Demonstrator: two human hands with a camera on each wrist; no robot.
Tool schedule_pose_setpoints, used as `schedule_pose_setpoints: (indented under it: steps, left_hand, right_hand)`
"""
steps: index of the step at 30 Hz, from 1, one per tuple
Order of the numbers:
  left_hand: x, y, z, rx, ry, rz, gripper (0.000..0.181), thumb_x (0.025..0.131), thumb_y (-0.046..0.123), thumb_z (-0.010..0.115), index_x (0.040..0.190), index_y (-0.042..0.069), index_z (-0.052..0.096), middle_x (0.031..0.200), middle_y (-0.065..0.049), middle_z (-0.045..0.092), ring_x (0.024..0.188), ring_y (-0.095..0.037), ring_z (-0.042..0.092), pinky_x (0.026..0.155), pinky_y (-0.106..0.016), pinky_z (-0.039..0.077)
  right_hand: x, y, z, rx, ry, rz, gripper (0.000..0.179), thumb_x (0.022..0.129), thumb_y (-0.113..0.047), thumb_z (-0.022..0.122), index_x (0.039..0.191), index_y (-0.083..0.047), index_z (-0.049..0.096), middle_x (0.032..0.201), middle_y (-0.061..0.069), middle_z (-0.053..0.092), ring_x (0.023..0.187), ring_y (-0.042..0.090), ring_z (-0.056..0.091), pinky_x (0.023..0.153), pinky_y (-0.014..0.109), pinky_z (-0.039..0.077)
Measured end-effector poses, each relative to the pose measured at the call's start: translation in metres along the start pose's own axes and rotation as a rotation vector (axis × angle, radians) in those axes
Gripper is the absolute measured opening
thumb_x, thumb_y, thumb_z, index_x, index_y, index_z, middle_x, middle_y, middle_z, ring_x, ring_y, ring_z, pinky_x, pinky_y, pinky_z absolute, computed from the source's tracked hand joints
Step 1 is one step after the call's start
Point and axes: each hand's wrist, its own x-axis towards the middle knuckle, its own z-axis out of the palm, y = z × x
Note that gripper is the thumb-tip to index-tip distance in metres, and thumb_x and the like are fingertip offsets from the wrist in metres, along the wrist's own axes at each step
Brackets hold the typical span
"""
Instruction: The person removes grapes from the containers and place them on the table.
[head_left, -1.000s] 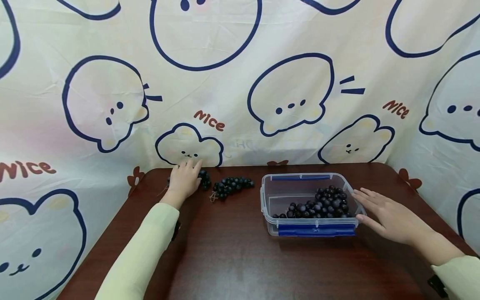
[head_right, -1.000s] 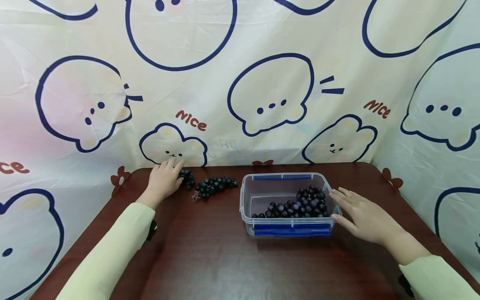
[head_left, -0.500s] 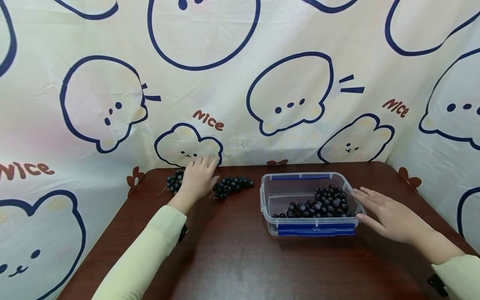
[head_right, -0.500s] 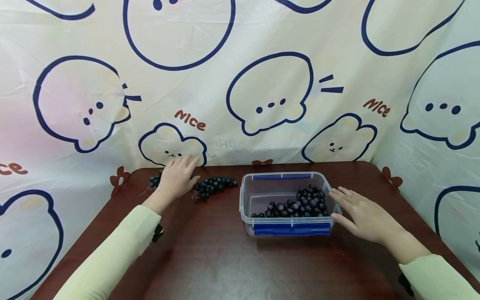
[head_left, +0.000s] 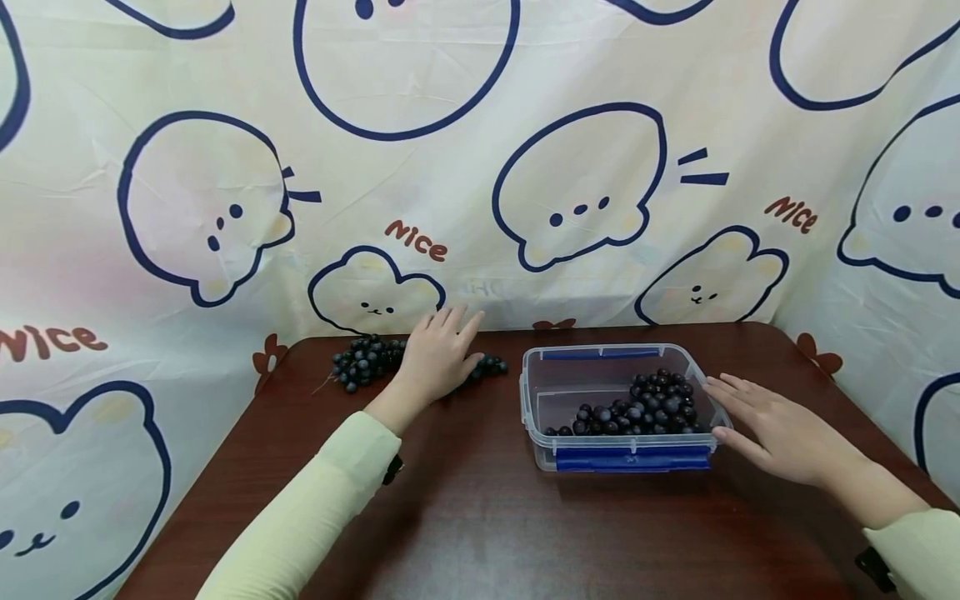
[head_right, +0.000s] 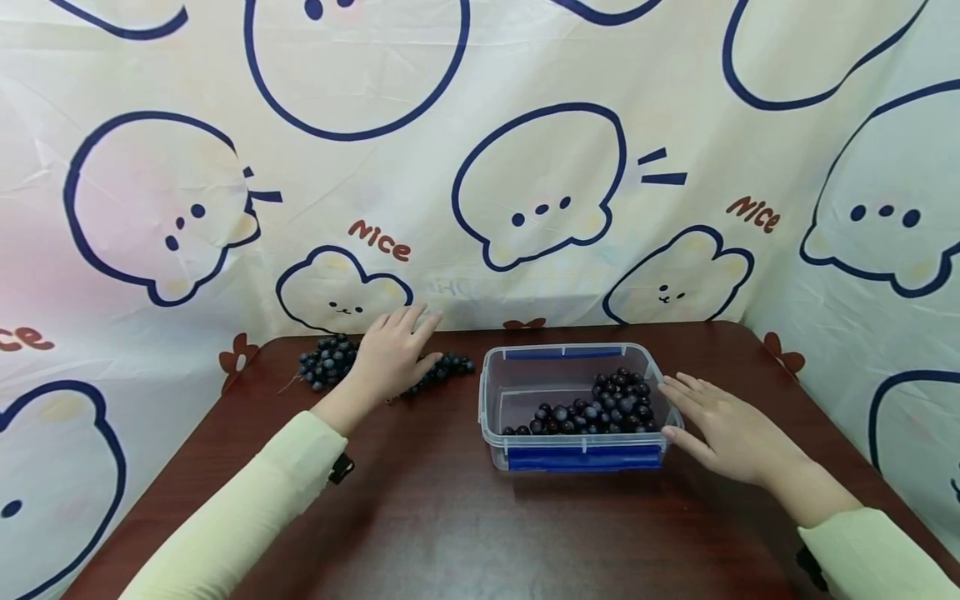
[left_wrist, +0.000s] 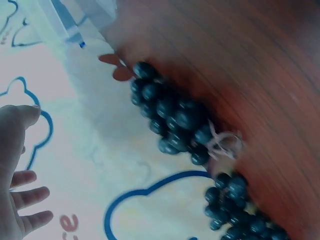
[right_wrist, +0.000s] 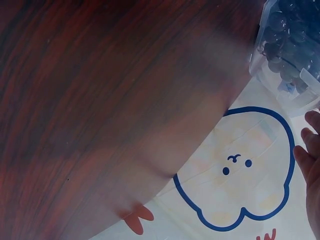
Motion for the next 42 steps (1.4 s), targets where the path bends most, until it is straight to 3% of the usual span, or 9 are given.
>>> schedule_pose_setpoints:
  steps: [12, 27, 35, 42]
  left_hand:
    - [0.021, 0.041, -0.003, -0.029, 0.044, 0.114, 0.061, 0.084, 0.040, 0.075, 0.134, 0.010, 0.058, 0.133, -0.017, 0.056, 0.116, -0.031, 0.056, 0.094, -0.045, 0.046]
    - [0.033, 0.080, -0.003, -0.034, -0.027, 0.271, 0.065, 0.087, 0.045, 0.070, 0.141, 0.014, 0.052, 0.137, -0.013, 0.053, 0.117, -0.026, 0.056, 0.093, -0.040, 0.047]
    - [0.036, 0.089, -0.002, -0.027, -0.076, 0.278, 0.067, 0.088, 0.048, 0.068, 0.144, 0.016, 0.049, 0.140, -0.012, 0.050, 0.120, -0.024, 0.054, 0.093, -0.039, 0.047]
    - [0.039, 0.094, -0.001, -0.041, -0.071, 0.280, 0.066, 0.088, 0.049, 0.067, 0.143, 0.016, 0.049, 0.140, -0.012, 0.051, 0.119, -0.024, 0.055, 0.093, -0.038, 0.047]
  right_hand:
    - [0.001, 0.000, 0.000, -0.010, -0.005, -0.002, 0.060, 0.092, -0.037, 0.065, 0.138, -0.002, 0.052, 0.139, 0.023, 0.049, 0.126, 0.041, 0.045, 0.110, 0.021, 0.001]
    - [0.003, 0.002, -0.003, -0.084, 0.006, -0.087, 0.059, 0.091, -0.038, 0.065, 0.133, 0.003, 0.055, 0.135, 0.024, 0.053, 0.124, 0.041, 0.047, 0.109, 0.016, -0.004]
    - [0.005, 0.003, -0.001, -0.089, -0.005, -0.105, 0.060, 0.091, -0.038, 0.065, 0.133, 0.004, 0.055, 0.135, 0.023, 0.053, 0.121, 0.042, 0.050, 0.107, 0.013, -0.005]
    - [0.005, 0.003, -0.002, -0.094, -0.004, -0.103, 0.060, 0.091, -0.038, 0.065, 0.133, 0.004, 0.055, 0.135, 0.022, 0.053, 0.121, 0.041, 0.050, 0.107, 0.013, -0.005]
